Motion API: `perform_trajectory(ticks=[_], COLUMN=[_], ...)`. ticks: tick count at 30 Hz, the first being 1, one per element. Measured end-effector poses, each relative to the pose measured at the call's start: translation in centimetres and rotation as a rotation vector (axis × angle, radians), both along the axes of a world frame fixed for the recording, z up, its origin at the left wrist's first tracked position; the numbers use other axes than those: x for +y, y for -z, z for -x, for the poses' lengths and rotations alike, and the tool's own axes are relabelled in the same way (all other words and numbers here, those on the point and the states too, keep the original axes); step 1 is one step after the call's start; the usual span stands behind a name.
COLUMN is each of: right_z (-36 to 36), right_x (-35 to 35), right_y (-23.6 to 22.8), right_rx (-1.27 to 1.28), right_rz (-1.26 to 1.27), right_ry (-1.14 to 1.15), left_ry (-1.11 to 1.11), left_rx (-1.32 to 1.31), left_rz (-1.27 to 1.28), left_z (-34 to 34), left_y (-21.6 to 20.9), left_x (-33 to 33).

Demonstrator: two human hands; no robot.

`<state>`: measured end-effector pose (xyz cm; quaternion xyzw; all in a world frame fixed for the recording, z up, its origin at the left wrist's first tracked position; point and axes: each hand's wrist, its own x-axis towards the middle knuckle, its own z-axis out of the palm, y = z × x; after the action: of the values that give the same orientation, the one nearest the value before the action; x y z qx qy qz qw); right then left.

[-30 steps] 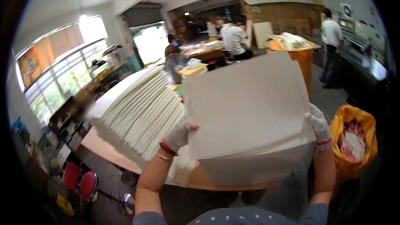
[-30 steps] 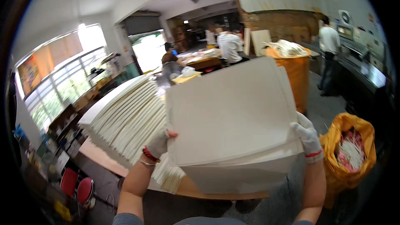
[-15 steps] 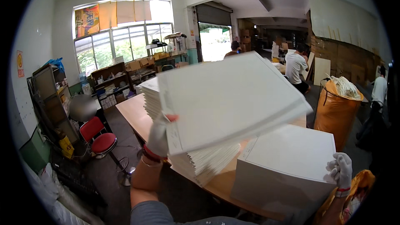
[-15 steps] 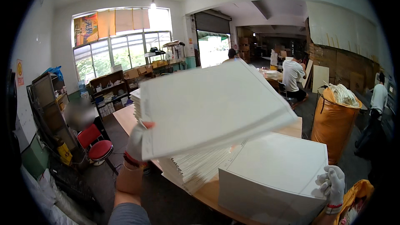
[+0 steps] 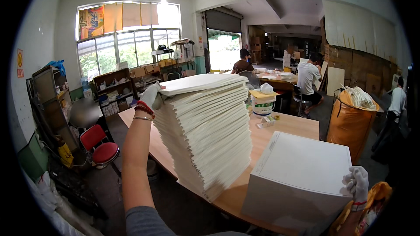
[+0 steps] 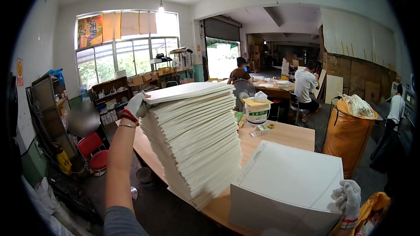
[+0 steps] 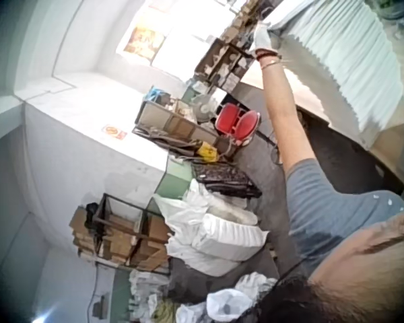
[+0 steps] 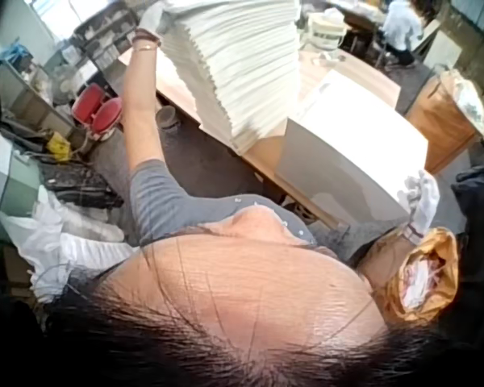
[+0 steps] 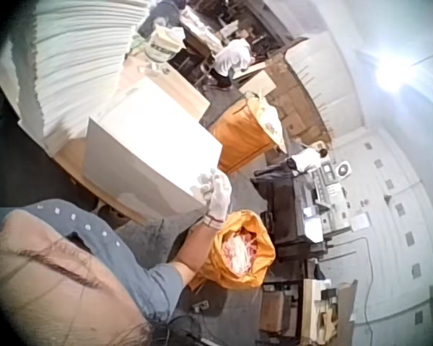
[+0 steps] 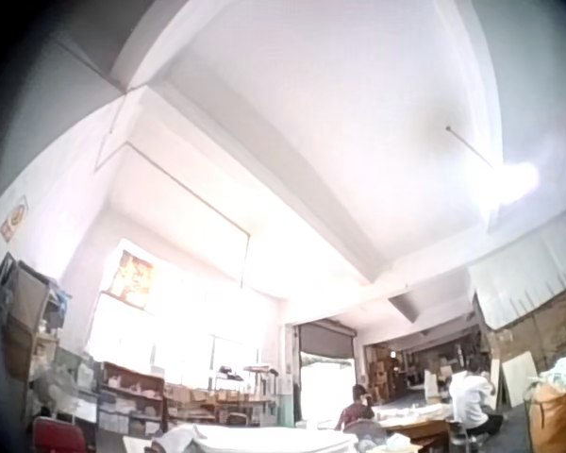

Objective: The person repeatedly lifts a stack of white paper sheets from a table and places them onto a growing pile. The person wears white gloves and handles the paper with both hands. The task continues in a repetitive loop throughout the clip.

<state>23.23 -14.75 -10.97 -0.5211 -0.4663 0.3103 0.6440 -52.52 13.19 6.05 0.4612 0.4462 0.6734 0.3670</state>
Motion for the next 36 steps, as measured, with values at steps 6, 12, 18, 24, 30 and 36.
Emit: perform_trajectory(ticks=[6,12,18,24,30,36], right_z=[0.0,-2.8,2.0,3.3,4.1,4.6], right_x=[0.1,-2.6,-4.8,-4.3,-4.2,-0.1], right_y=[0.5,5.1,5.0,3.6,-0.6,-3.2], right_rx=[-0.042,-0.078,-0.692,-1.826,-1.764,-1.286], right_rz=[-0.022,-0.235,-0.01,-0.28,-0.539,-0.56], right_ry=[-0.013,0.293,0.566,0.774,0.992,0.736], left_ry=[0.052,-0.415,0.784,0.938,1.116,1.276], left_rx=[-0.233,0.473,1.076,1.298,1.012,0.927], left_rz=[-0.176,-0.755,-1.372,-1.238,-1.129,-0.91], left_z=[-3.4,-15.9,-37.9,-50.6,-52.5,-52.7], left_y=[-0.2,4.9,7.7,14.4,14.2,13.4], left_x=[-4.7,-12.6,-16.5,-14.2,-15.0,-14.1])
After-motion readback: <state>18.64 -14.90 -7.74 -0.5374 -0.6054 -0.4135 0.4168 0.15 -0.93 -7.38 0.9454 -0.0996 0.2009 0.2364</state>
